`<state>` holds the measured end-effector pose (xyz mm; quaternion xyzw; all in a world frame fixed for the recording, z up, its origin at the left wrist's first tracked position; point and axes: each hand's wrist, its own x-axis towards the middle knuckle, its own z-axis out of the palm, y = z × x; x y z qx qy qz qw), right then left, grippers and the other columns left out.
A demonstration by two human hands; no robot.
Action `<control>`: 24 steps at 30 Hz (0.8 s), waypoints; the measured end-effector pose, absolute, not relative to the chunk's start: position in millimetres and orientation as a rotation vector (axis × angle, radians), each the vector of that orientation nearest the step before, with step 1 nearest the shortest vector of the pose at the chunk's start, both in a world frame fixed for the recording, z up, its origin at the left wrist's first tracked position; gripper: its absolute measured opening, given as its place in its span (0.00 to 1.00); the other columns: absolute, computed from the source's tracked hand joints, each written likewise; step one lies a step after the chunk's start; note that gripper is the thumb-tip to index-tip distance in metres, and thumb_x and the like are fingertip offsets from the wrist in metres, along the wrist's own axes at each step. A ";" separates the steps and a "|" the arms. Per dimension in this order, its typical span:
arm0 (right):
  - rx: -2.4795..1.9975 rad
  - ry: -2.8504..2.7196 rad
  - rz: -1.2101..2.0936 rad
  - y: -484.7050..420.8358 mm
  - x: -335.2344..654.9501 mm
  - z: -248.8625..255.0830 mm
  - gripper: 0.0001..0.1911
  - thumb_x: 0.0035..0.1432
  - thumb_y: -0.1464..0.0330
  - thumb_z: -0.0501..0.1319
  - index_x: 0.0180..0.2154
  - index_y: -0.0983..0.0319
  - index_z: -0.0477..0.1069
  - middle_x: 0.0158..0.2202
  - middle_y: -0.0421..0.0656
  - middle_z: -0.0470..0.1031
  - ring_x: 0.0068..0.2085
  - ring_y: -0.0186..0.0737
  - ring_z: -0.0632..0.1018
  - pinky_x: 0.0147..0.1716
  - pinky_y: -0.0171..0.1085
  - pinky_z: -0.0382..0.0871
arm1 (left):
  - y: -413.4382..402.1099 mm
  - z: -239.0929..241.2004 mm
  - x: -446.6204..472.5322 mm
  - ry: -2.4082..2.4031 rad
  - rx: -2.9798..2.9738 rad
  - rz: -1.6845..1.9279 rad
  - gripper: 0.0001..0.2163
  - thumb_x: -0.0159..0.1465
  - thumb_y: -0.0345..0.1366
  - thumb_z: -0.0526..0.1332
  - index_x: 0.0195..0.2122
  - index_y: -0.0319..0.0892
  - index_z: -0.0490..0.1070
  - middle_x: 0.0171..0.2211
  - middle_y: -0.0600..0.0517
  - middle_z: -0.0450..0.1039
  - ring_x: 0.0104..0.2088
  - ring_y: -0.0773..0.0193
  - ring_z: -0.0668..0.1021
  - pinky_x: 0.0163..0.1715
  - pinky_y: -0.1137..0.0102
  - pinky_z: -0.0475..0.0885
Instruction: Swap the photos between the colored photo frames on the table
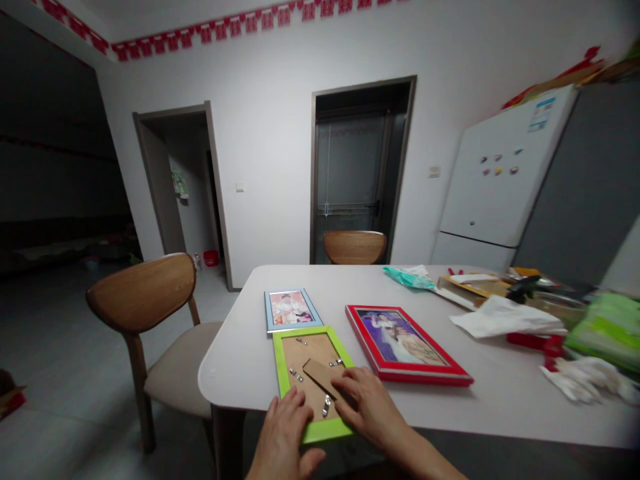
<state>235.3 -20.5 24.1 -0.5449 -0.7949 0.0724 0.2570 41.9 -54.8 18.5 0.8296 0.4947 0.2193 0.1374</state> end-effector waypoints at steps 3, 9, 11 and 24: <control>-1.494 -2.184 0.178 -20.9 235.5 26.9 0.13 0.47 0.65 0.54 0.36 0.58 0.71 0.35 0.45 0.68 0.38 0.41 0.67 0.37 0.37 0.58 | -55.9 25.2 39.2 1.460 2.388 0.603 0.13 0.49 0.32 0.60 0.37 0.40 0.67 0.51 0.43 0.62 0.52 0.53 0.63 0.51 0.55 0.57; -1.443 -2.202 0.190 -27.6 230.6 25.7 0.13 0.46 0.66 0.55 0.37 0.57 0.70 0.35 0.44 0.67 0.38 0.40 0.66 0.37 0.37 0.58 | -58.8 31.3 27.6 1.447 2.366 0.547 0.14 0.46 0.28 0.60 0.36 0.41 0.66 0.50 0.46 0.64 0.51 0.56 0.64 0.51 0.59 0.58; -1.432 -2.188 0.189 -27.8 227.6 25.4 0.14 0.46 0.67 0.55 0.37 0.57 0.70 0.36 0.44 0.67 0.39 0.40 0.66 0.38 0.37 0.57 | -57.9 28.7 24.3 1.432 2.367 0.577 0.14 0.46 0.27 0.60 0.35 0.42 0.66 0.50 0.47 0.63 0.51 0.57 0.64 0.51 0.60 0.57; -1.165 -2.424 0.150 -36.0 206.8 30.9 0.11 0.51 0.68 0.53 0.37 0.51 0.68 0.42 0.40 0.64 0.44 0.40 0.62 0.42 0.40 0.54 | -49.4 22.4 18.5 1.448 2.313 0.606 0.14 0.46 0.29 0.61 0.36 0.42 0.65 0.52 0.48 0.60 0.54 0.60 0.61 0.53 0.62 0.54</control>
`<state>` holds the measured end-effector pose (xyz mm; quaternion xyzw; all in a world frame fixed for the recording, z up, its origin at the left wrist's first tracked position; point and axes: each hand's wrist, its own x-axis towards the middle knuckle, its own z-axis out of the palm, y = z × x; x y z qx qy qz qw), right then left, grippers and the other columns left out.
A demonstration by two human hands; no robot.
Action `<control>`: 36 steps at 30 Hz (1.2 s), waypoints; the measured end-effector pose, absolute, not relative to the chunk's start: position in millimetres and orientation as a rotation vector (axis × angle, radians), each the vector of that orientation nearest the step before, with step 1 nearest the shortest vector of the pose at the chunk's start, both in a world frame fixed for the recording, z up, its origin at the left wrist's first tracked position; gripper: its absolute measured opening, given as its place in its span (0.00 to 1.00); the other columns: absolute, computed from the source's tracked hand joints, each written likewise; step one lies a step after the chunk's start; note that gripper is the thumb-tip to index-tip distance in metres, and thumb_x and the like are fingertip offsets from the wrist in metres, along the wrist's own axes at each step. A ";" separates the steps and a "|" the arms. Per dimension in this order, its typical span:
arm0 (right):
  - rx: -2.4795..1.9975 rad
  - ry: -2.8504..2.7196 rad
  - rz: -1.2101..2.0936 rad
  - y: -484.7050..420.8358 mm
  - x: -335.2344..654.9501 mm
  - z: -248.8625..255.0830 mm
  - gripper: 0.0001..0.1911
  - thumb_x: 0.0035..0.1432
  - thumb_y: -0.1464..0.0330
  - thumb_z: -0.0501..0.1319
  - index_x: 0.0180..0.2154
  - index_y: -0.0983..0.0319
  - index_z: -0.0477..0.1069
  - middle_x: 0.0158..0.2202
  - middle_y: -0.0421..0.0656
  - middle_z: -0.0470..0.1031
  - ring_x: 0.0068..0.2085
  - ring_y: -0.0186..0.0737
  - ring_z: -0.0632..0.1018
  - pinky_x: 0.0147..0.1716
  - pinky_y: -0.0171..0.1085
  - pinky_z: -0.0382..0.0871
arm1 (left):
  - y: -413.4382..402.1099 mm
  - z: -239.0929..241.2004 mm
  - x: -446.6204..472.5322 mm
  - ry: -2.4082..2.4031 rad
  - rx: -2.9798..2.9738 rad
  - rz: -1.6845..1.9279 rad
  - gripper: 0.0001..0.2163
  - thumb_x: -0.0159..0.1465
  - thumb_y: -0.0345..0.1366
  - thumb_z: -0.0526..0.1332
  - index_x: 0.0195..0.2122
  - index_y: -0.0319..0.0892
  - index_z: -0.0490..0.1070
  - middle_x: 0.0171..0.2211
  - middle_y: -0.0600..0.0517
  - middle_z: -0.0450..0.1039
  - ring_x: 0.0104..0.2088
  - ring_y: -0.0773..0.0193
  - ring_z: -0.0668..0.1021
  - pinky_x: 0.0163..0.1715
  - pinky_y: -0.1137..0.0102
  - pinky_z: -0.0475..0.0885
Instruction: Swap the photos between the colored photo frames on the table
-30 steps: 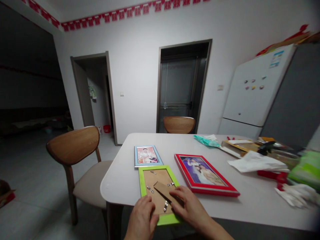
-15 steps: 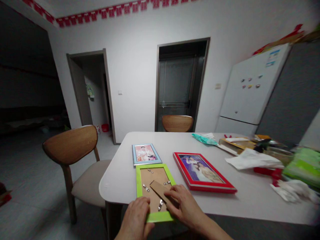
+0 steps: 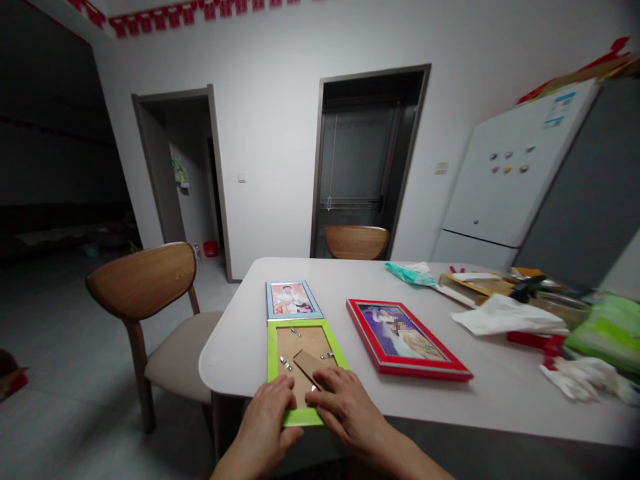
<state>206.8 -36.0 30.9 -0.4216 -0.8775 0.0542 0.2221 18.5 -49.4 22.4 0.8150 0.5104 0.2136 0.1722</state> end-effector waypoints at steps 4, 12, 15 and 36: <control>-1.102 -2.477 0.177 -38.8 204.5 36.7 0.09 0.50 0.68 0.54 0.35 0.52 0.68 0.41 0.40 0.64 0.44 0.40 0.62 0.42 0.40 0.54 | -47.0 19.9 15.4 1.463 2.292 0.596 0.17 0.47 0.31 0.61 0.39 0.43 0.65 0.53 0.48 0.59 0.54 0.60 0.60 0.54 0.62 0.53; -1.090 -2.427 0.235 -37.1 207.1 33.2 0.10 0.48 0.69 0.56 0.35 0.54 0.69 0.39 0.41 0.64 0.43 0.39 0.63 0.43 0.39 0.55 | -46.7 22.1 16.0 1.483 2.271 0.589 0.17 0.47 0.32 0.62 0.39 0.42 0.65 0.53 0.49 0.60 0.54 0.62 0.60 0.54 0.66 0.53; -1.151 -2.364 0.213 -25.0 212.3 31.1 0.12 0.51 0.69 0.53 0.38 0.56 0.69 0.40 0.43 0.65 0.42 0.38 0.64 0.41 0.36 0.57 | -47.0 23.4 16.3 1.491 2.270 0.562 0.16 0.46 0.31 0.62 0.38 0.42 0.66 0.53 0.49 0.60 0.54 0.62 0.60 0.54 0.67 0.53; -1.566 -2.152 0.138 39.5 219.4 20.1 0.12 0.49 0.75 0.49 0.25 0.65 0.71 0.30 0.47 0.69 0.31 0.35 0.68 0.30 0.30 0.56 | -46.9 25.4 16.9 1.510 2.281 0.579 0.24 0.46 0.33 0.62 0.46 0.41 0.61 0.50 0.49 0.63 0.53 0.62 0.61 0.53 0.69 0.54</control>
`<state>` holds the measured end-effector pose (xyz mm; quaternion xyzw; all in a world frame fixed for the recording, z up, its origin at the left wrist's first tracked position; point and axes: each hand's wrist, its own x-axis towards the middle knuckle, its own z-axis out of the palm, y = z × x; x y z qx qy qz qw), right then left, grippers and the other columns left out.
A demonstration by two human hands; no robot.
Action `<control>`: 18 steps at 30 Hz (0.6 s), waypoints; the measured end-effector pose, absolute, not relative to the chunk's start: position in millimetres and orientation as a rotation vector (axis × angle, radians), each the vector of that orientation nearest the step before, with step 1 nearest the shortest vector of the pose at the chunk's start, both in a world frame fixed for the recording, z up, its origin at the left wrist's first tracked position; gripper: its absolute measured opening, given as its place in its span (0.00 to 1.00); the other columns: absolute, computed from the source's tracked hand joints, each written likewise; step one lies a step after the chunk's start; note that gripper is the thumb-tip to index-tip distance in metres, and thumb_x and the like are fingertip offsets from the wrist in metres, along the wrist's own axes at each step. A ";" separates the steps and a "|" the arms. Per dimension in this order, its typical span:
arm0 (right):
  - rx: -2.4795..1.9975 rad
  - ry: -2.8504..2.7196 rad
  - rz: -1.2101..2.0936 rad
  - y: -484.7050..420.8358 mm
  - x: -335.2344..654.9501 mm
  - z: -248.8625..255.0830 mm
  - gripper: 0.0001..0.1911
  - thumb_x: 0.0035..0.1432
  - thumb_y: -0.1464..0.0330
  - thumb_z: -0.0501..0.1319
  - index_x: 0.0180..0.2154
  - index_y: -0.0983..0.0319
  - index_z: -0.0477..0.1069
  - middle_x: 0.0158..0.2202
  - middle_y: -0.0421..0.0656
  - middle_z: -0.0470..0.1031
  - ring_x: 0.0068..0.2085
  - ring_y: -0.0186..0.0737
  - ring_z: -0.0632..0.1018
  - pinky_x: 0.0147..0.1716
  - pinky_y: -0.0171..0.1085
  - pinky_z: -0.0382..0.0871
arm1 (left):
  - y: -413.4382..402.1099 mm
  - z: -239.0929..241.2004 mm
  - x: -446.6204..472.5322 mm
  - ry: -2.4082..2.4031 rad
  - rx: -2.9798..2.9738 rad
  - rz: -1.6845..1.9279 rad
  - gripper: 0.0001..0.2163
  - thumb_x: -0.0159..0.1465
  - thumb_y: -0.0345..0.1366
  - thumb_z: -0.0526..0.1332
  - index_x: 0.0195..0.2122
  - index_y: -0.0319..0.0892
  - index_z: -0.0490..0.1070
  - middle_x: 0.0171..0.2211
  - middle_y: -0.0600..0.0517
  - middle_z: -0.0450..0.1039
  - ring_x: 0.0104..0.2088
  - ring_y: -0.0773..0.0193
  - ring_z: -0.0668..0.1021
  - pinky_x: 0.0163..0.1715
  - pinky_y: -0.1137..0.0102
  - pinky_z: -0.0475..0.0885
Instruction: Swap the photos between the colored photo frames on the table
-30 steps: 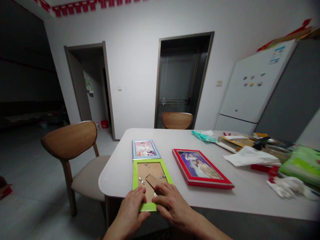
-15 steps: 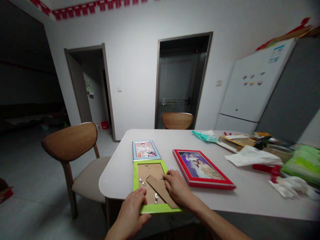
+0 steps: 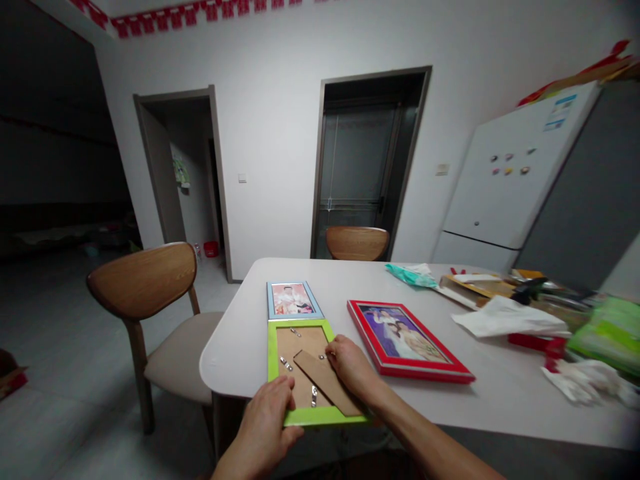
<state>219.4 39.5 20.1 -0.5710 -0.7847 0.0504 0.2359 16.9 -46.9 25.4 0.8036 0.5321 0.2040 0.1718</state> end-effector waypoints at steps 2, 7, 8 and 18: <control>-1.577 -2.139 0.153 40.3 219.6 20.5 0.12 0.50 0.74 0.49 0.24 0.65 0.71 0.31 0.47 0.69 0.30 0.35 0.68 0.30 0.30 0.57 | -47.2 25.6 17.1 1.510 2.273 0.579 0.25 0.46 0.33 0.62 0.47 0.41 0.61 0.49 0.49 0.64 0.53 0.63 0.62 0.53 0.69 0.54; -1.499 -2.182 0.141 38.4 222.6 21.3 0.12 0.49 0.74 0.51 0.21 0.65 0.70 0.29 0.46 0.68 0.30 0.34 0.68 0.30 0.30 0.58 | -49.6 27.4 19.5 1.535 2.241 0.597 0.21 0.46 0.32 0.61 0.43 0.43 0.65 0.52 0.51 0.61 0.53 0.63 0.61 0.53 0.69 0.54; -1.483 -2.188 0.137 37.5 223.7 21.1 0.12 0.49 0.74 0.51 0.21 0.65 0.70 0.29 0.46 0.68 0.30 0.34 0.68 0.30 0.30 0.58 | -50.2 27.7 20.2 1.545 2.233 0.597 0.20 0.46 0.32 0.60 0.42 0.43 0.65 0.52 0.52 0.60 0.53 0.63 0.61 0.53 0.69 0.54; -1.484 -2.162 0.217 26.5 231.5 24.1 0.11 0.48 0.74 0.51 0.22 0.65 0.71 0.30 0.46 0.67 0.33 0.35 0.68 0.34 0.31 0.60 | -52.7 30.4 21.5 1.540 2.199 0.572 0.23 0.46 0.32 0.60 0.45 0.43 0.63 0.52 0.51 0.61 0.53 0.64 0.61 0.53 0.70 0.54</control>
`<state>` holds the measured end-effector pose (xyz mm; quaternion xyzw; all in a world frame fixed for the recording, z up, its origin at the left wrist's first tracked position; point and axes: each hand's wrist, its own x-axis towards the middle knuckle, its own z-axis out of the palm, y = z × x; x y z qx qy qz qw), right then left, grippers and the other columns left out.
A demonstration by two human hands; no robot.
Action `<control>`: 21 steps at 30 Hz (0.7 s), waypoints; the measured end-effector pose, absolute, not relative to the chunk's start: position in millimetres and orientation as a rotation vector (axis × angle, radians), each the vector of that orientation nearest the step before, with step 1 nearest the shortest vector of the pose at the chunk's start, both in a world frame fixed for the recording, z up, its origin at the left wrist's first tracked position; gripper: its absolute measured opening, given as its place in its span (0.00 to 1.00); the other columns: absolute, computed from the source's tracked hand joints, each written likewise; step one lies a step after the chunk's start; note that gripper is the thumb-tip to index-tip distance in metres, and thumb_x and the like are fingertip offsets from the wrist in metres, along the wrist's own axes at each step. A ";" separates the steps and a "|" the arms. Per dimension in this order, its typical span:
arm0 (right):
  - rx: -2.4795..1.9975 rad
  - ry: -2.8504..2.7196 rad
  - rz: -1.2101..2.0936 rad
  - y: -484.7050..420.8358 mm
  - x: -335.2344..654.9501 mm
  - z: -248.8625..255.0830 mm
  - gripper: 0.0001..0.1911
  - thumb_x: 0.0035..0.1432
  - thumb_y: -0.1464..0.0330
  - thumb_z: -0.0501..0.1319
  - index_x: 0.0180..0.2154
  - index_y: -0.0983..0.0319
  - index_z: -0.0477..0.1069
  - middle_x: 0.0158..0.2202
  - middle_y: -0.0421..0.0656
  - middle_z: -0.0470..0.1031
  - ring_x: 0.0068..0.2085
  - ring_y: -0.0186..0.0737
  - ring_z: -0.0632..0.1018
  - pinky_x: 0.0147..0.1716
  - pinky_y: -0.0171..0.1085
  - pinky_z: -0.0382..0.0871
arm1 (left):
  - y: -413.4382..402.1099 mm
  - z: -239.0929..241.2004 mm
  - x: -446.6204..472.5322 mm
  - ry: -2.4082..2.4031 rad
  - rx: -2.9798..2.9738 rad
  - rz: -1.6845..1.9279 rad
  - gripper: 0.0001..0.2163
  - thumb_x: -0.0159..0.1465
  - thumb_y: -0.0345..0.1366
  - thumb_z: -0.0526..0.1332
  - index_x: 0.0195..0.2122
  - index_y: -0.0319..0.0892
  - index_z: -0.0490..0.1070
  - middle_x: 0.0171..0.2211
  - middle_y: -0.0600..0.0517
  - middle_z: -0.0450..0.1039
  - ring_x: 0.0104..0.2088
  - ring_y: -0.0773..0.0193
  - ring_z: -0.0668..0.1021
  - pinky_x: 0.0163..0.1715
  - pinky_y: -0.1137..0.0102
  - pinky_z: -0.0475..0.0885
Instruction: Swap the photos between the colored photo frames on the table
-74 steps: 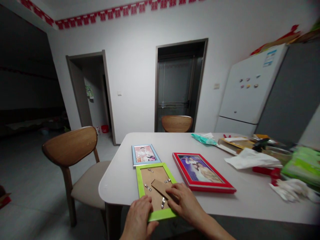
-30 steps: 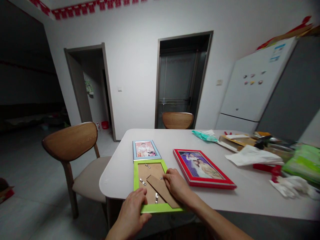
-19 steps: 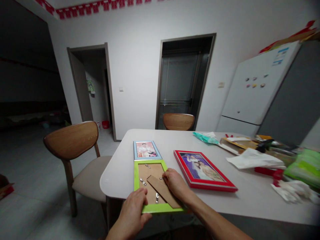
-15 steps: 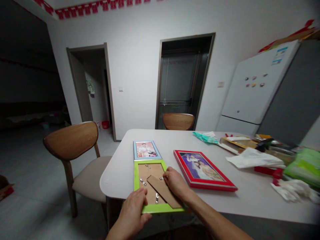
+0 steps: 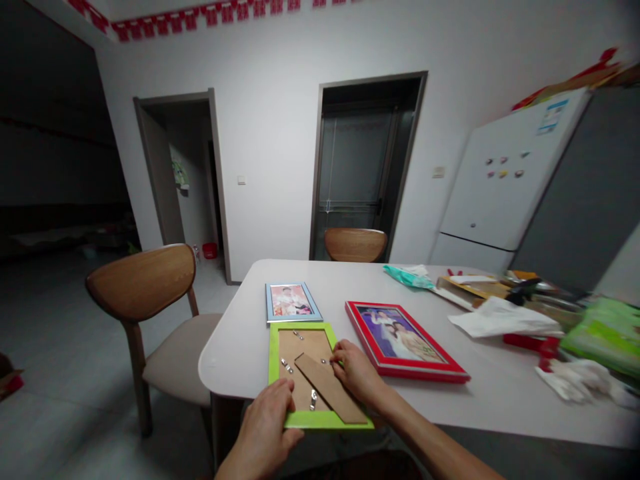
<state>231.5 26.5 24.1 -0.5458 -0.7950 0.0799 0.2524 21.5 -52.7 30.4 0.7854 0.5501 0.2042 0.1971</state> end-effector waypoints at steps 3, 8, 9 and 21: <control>-1.482 -2.178 0.192 21.9 224.2 32.9 0.12 0.49 0.72 0.51 0.25 0.65 0.72 0.30 0.46 0.68 0.34 0.36 0.68 0.36 0.32 0.59 | -52.8 32.1 20.6 1.517 2.214 0.562 0.25 0.46 0.32 0.60 0.47 0.43 0.61 0.52 0.51 0.61 0.53 0.64 0.61 0.53 0.70 0.54; -1.315 -2.277 0.219 20.7 189.3 38.0 0.12 0.51 0.70 0.50 0.29 0.63 0.73 0.30 0.44 0.69 0.33 0.35 0.68 0.33 0.31 0.59 | -52.8 30.0 20.0 1.512 2.240 0.553 0.26 0.46 0.32 0.60 0.49 0.41 0.60 0.51 0.50 0.62 0.53 0.63 0.61 0.53 0.71 0.54; -1.301 -2.311 0.236 22.6 181.0 36.3 0.13 0.51 0.70 0.50 0.26 0.63 0.73 0.28 0.44 0.69 0.32 0.34 0.68 0.31 0.30 0.58 | -52.7 29.3 19.8 1.516 2.242 0.538 0.27 0.46 0.32 0.60 0.50 0.41 0.59 0.52 0.49 0.61 0.54 0.63 0.60 0.53 0.70 0.54; -1.211 -2.464 0.199 31.4 149.3 28.1 0.12 0.46 0.74 0.52 0.18 0.63 0.71 0.21 0.41 0.69 0.27 0.32 0.67 0.27 0.30 0.55 | -54.9 28.4 17.8 1.498 2.211 0.567 0.27 0.45 0.33 0.61 0.48 0.41 0.60 0.52 0.49 0.60 0.53 0.62 0.61 0.53 0.70 0.54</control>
